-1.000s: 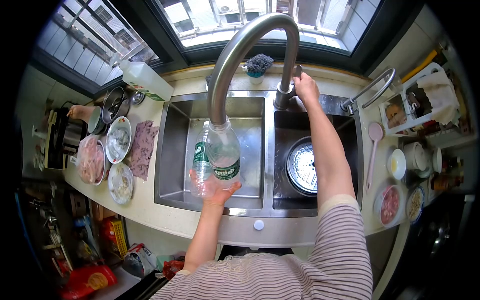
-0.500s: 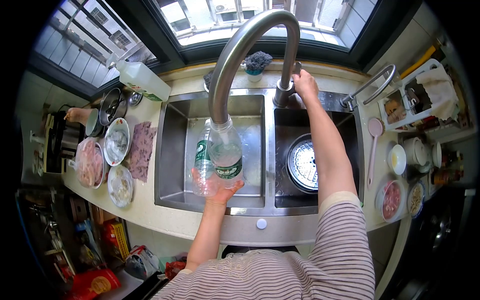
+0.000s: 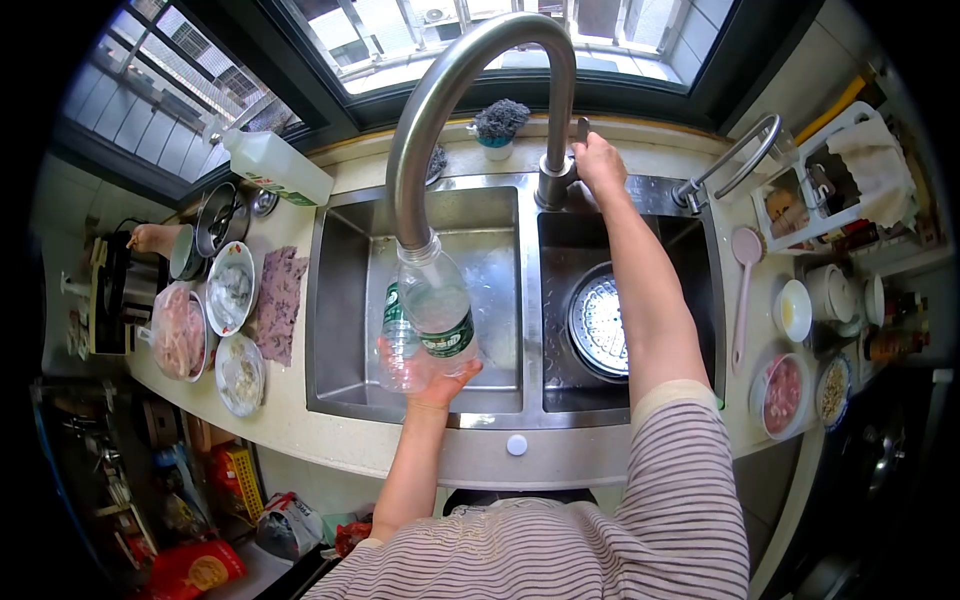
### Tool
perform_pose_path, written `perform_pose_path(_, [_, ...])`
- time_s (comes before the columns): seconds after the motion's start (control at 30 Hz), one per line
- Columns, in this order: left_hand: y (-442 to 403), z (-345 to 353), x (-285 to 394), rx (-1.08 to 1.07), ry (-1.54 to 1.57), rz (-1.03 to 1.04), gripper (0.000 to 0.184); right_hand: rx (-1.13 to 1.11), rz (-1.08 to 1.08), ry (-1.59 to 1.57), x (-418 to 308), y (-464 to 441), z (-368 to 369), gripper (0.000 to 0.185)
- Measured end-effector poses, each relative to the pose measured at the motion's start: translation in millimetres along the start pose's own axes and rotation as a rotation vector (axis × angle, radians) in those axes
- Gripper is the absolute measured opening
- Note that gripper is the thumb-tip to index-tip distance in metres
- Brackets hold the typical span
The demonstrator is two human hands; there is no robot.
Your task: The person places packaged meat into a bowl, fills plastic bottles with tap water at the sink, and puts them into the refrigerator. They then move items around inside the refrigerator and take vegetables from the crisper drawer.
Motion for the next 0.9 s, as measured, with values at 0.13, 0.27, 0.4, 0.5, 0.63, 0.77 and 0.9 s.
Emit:
perform_pose_path(0.13, [2.8,1.9,1.1,-0.006,-0.003,-0.005,0.095,-0.014,-0.019,-0.027,2.2,-3.0,2.8,0.031])
perform_pose_path(0.27, [4.2,3.4,2.3,-0.031,0.012,-0.014,0.097,0.009,-0.029,-0.033,-0.2,-2.9,1.9,0.034])
perform_pose_path(0.4, [3.9,4.4,2.3,-0.04,0.023,-0.017,0.097,-0.001,-0.017,-0.016,1.0,-6.4,3.5,0.038])
perform_pose_path(0.5, [3.9,0.1,3.9,-0.04,0.006,-0.016,0.096,0.0,-0.033,-0.029,4.3,-12.3,9.2,0.036])
perform_pose_path(0.63, [4.5,-3.3,5.3,-0.018,-0.007,-0.012,0.095,-0.012,-0.067,-0.127,10.4,-18.5,13.8,0.03])
perform_pose_path(0.77, [5.1,-3.9,6.5,-0.021,0.002,-0.009,0.094,-0.011,-0.083,-0.161,11.8,-20.7,15.2,0.026])
perform_pose_path(0.9, [6.2,-5.4,6.2,0.02,-0.006,0.003,0.094,-0.009,-0.087,-0.176,11.4,-20.6,15.0,0.026])
Point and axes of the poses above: each hand's wrist, its own y-axis away from the middle knuckle, its own z-axis out of the palm, x = y × z, the point moved 7 cm from there along -y, towards the middle knuckle, and after that the axes turned 1 degree about -y, right-handed, at the moved point
